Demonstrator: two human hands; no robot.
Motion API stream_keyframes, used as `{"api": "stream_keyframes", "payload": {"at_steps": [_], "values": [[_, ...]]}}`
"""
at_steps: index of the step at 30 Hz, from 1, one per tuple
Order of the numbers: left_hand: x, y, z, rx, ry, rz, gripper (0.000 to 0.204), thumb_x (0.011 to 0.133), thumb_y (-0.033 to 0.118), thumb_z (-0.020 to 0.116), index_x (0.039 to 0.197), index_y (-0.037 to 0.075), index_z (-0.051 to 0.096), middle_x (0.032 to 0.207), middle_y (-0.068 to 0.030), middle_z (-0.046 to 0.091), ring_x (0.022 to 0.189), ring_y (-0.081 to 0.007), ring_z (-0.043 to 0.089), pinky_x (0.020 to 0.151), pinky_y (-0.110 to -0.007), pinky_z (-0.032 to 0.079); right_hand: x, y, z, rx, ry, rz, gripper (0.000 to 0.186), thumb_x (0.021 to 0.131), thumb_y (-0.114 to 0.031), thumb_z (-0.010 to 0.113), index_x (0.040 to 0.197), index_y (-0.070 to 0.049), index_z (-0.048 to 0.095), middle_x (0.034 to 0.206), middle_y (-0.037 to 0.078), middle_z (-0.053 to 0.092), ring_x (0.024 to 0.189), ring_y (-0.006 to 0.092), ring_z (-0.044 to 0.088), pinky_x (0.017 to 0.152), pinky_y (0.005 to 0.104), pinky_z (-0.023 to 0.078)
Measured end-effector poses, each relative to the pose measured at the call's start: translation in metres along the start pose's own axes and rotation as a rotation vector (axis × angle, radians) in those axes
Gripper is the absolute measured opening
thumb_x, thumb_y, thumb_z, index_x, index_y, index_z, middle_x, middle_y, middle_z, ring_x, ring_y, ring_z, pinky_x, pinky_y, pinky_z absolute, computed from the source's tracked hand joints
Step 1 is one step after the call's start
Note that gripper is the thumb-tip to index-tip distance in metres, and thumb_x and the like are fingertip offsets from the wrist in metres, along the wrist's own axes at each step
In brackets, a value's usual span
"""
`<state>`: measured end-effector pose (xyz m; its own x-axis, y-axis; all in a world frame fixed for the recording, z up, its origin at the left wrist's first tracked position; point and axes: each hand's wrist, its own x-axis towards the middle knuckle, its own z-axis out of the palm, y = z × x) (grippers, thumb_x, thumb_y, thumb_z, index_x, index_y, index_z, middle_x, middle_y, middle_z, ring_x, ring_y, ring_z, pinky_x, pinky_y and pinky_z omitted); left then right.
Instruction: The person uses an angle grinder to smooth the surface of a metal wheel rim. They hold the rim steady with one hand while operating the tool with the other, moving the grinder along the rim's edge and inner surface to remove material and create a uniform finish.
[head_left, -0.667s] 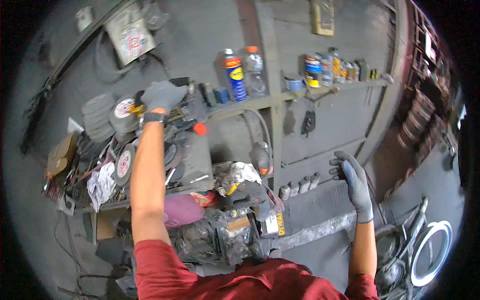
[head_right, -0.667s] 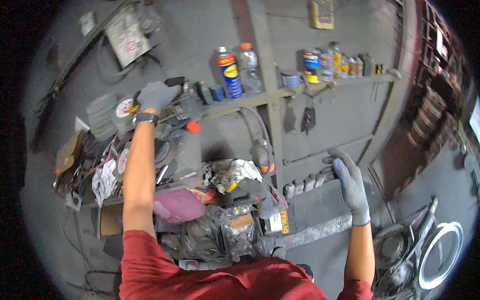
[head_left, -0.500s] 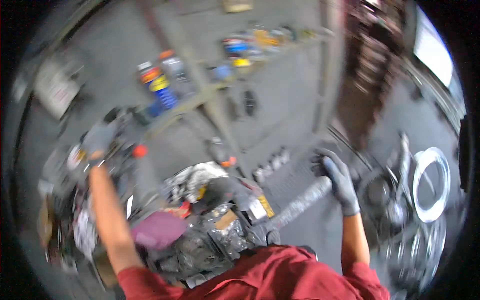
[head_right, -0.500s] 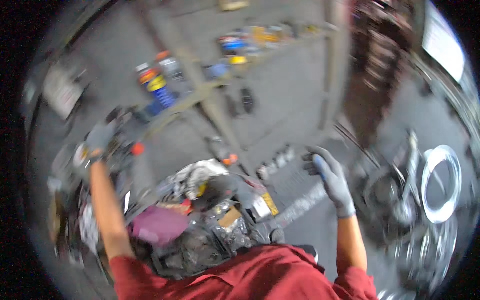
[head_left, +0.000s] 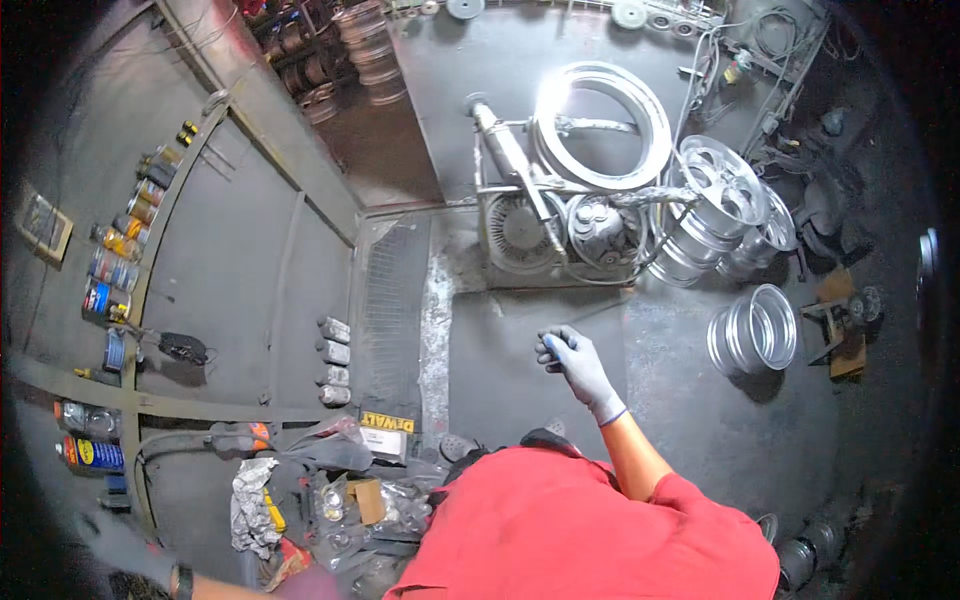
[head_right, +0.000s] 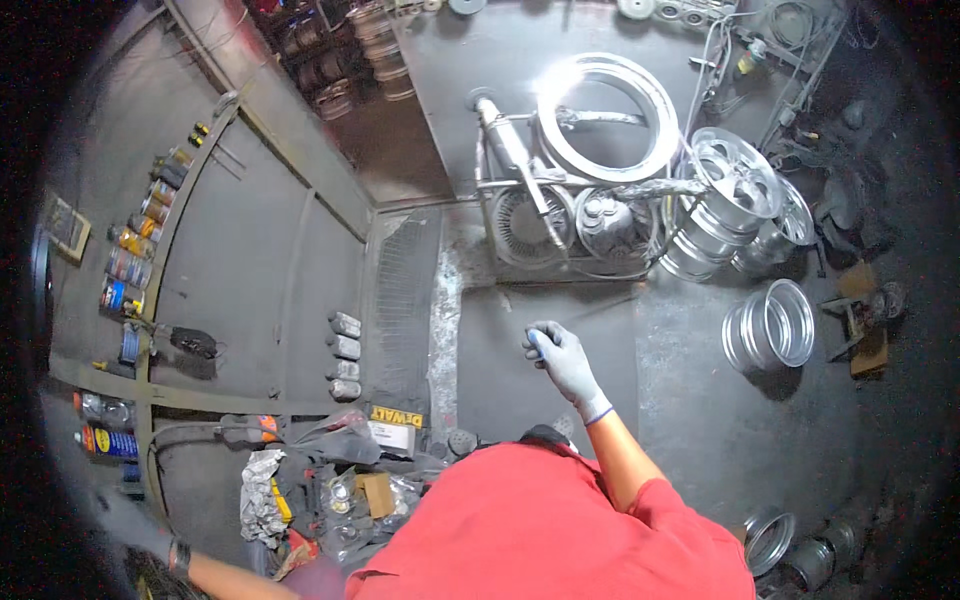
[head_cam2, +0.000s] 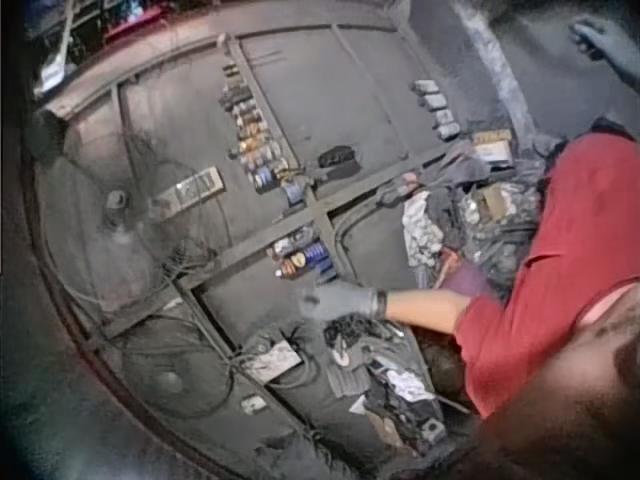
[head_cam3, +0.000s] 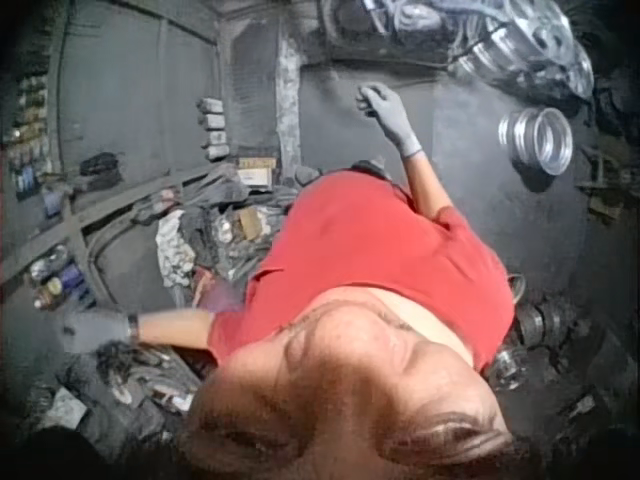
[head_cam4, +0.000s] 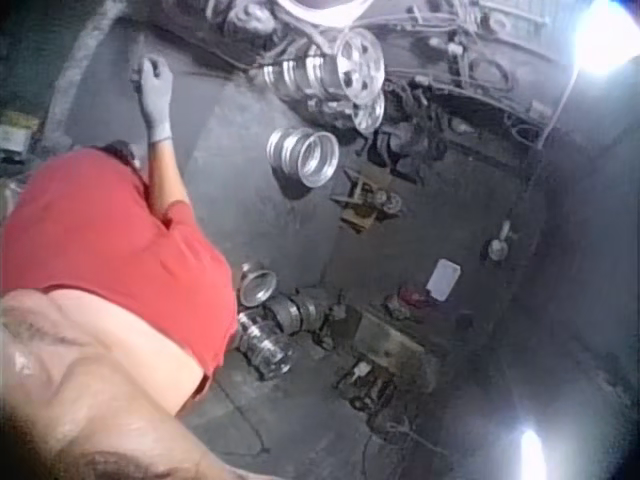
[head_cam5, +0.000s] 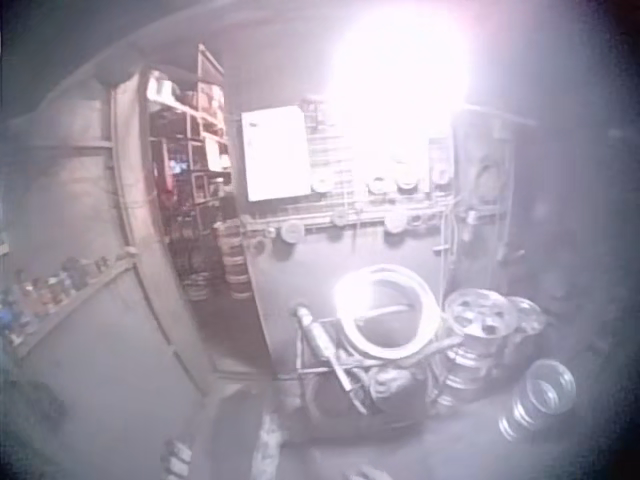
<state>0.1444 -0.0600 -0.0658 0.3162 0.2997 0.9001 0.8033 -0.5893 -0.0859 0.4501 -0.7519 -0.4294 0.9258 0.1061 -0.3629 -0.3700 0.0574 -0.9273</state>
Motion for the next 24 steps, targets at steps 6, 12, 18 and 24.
{"api": "stream_keyframes", "payload": {"at_steps": [6, 12, 18, 24], "values": [[-0.139, 0.371, 0.03, -1.017, -0.496, -0.362, 0.043, 0.11, 0.04, 0.063, 0.085, 0.005, 0.061, 0.075, 0.0026, 0.05, 0.07, -0.0121, 0.042, 0.062, -0.034, 0.034, -0.032, -0.002, -0.096, -0.306, 0.052, -0.166, 0.036, 0.106, -0.032, 0.065, 0.09, 0.0, 0.067, 0.076, 0.003, 0.065, 0.075, 0.0106, 0.057, 0.071, 0.0306, 0.049], [-0.271, 0.618, -0.028, -1.262, -0.672, 0.159, 0.039, 0.114, 0.041, 0.052, 0.103, 0.007, 0.068, 0.079, -0.0145, 0.066, 0.071, -0.027, 0.067, 0.067, -0.046, 0.051, -0.067, -0.001, -0.178, -0.247, 0.254, -0.03, 0.037, 0.109, -0.034, 0.062, 0.091, -0.002, 0.067, 0.067, 0.001, 0.057, 0.063, 0.0093, 0.055, 0.059, 0.0307, 0.046], [-0.306, 0.776, -0.047, -1.572, -0.772, 0.295, 0.029, 0.101, 0.007, 0.057, 0.13, 0.002, 0.061, 0.12, -0.0232, 0.064, 0.109, -0.0409, 0.065, 0.1, -0.047, 0.052, -0.081, 0.013, -0.239, -0.223, 0.495, 0.065, 0.03, 0.114, -0.015, 0.047, 0.135, -0.003, 0.065, 0.083, 0.006, 0.068, 0.065, 0.0091, 0.063, 0.061, 0.0281, 0.052], [-0.291, 0.946, 0.013, -1.549, -0.637, 0.45, 0.037, 0.098, 0.012, 0.066, 0.133, 0.0, 0.062, 0.136, -0.0257, 0.062, 0.129, -0.0425, 0.06, 0.113, -0.049, 0.047, -0.033, 0.033, -0.255, -0.121, 0.6, 0.017, 0.035, 0.109, -0.007, 0.042, 0.135, 0.003, 0.063, 0.11, 0.016, 0.073, 0.083, 0.0174, 0.07, 0.079, 0.0333, 0.061]]}}
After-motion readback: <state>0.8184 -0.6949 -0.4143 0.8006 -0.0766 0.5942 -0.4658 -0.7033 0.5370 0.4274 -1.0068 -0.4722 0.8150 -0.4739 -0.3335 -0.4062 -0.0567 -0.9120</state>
